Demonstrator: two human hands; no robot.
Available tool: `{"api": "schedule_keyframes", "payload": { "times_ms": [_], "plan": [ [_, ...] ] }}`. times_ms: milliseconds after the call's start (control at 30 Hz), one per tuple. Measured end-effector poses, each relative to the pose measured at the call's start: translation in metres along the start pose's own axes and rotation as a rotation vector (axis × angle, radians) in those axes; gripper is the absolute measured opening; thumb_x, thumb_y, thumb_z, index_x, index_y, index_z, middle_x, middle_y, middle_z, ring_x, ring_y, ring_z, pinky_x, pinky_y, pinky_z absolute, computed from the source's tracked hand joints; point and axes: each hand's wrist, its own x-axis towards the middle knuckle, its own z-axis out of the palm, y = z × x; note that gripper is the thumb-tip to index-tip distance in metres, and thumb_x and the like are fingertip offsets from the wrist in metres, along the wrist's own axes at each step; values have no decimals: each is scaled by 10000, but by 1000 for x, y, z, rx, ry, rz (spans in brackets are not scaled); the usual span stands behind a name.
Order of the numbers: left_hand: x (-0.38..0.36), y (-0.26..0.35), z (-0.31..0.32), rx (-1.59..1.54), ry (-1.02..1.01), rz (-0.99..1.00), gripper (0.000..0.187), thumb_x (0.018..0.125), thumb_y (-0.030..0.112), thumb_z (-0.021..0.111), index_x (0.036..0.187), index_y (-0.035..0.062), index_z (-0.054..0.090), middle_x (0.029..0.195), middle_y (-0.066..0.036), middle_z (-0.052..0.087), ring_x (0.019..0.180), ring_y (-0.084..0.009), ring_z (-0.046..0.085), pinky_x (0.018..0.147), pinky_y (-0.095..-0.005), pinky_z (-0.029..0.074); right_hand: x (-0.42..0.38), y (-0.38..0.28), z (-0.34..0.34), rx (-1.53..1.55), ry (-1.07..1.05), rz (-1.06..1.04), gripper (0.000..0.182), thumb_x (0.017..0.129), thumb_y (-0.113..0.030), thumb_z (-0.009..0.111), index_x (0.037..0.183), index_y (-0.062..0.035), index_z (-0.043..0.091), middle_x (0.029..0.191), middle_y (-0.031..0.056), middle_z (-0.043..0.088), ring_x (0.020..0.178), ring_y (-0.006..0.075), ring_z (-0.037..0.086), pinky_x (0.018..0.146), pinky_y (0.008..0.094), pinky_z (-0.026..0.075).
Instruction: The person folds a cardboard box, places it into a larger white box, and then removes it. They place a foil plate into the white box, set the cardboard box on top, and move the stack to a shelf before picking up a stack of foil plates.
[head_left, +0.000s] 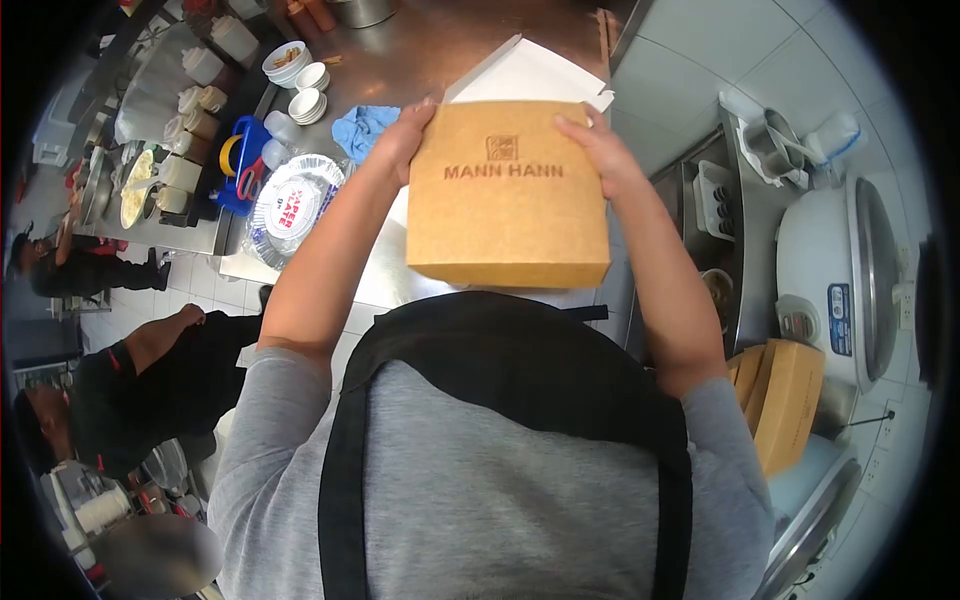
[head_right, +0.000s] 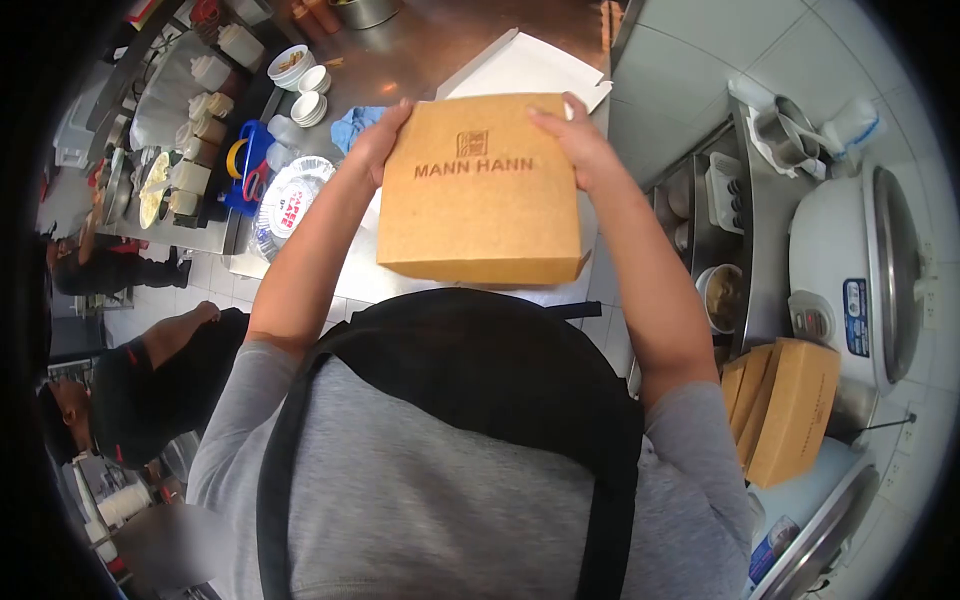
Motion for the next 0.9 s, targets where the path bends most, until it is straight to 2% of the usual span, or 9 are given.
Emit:
{"api": "schedule_keyframes", "payload": {
  "times_ms": [33,233,333,433,533,633,733,767,900],
  "plan": [
    [-12,-4,-1,-7,-28,-120,361,1031,308,419,1272,40,406,1126,-132,583,968,-189,641,755,-374,599,-8,5,4,-51,-18,19,1005,814,-184,773,1514,-77,61,1356,248,436,1144,326,558,870,454,529],
    [-106,-45,15,-27,145,-52,386,1004,272,486,1306,36,437,1139,-150,620,1021,-263,659,798,-368,597,-86,47,14,-8,-12,67,1024,814,-175,769,1521,-79,34,1350,257,441,1149,306,561,921,455,506],
    [-89,-71,-33,-242,-6,-80,527,975,226,546,1426,154,282,1256,-162,532,1088,-289,623,861,-453,580,-69,77,-48,722,-369,556,1022,814,-178,771,1531,-101,46,1365,219,441,1158,316,556,937,452,493],
    [-69,-92,-63,-502,-47,-111,560,961,230,571,1429,164,269,1281,-155,525,1081,-310,625,900,-458,562,-125,52,-6,579,-82,149,960,795,-223,799,1523,-112,182,1392,174,432,1170,313,554,954,459,476],
    [-72,-93,-48,-533,-75,-116,521,963,262,553,1414,118,336,1275,-169,554,1069,-311,633,887,-460,558,-140,55,13,170,-122,-236,911,740,-236,833,1487,-137,322,1406,159,425,1196,343,536,1014,486,427],
    [-96,-70,-27,-517,-270,-420,465,965,292,520,1362,64,443,1238,-172,598,1055,-298,643,865,-459,551,-147,12,25,-774,111,-961,876,673,-201,848,1438,-156,424,1406,140,427,1205,352,523,1061,466,382],
    [-113,-74,-10,-375,-306,-502,464,956,332,506,1303,25,521,1222,-167,622,1039,-282,652,864,-432,542,-136,-14,23,-962,-86,-1073,846,619,-187,857,1382,-162,492,1322,101,506,1201,336,516,1092,433,348],
    [-126,-77,-3,-125,-227,-342,478,962,316,523,1339,24,493,1267,-146,603,1060,-262,648,914,-397,527,-128,-14,22,-974,-224,-1104,730,604,-210,868,1269,-137,574,1165,74,598,1117,289,571,1002,380,427],
    [-124,-70,-29,79,-229,-251,512,997,343,472,1417,54,421,1350,-132,540,1174,-240,576,994,-376,473,-144,-25,37,-983,-228,-838,600,639,-259,847,1171,-131,603,969,65,629,933,269,633,760,353,496]
  ]
}}
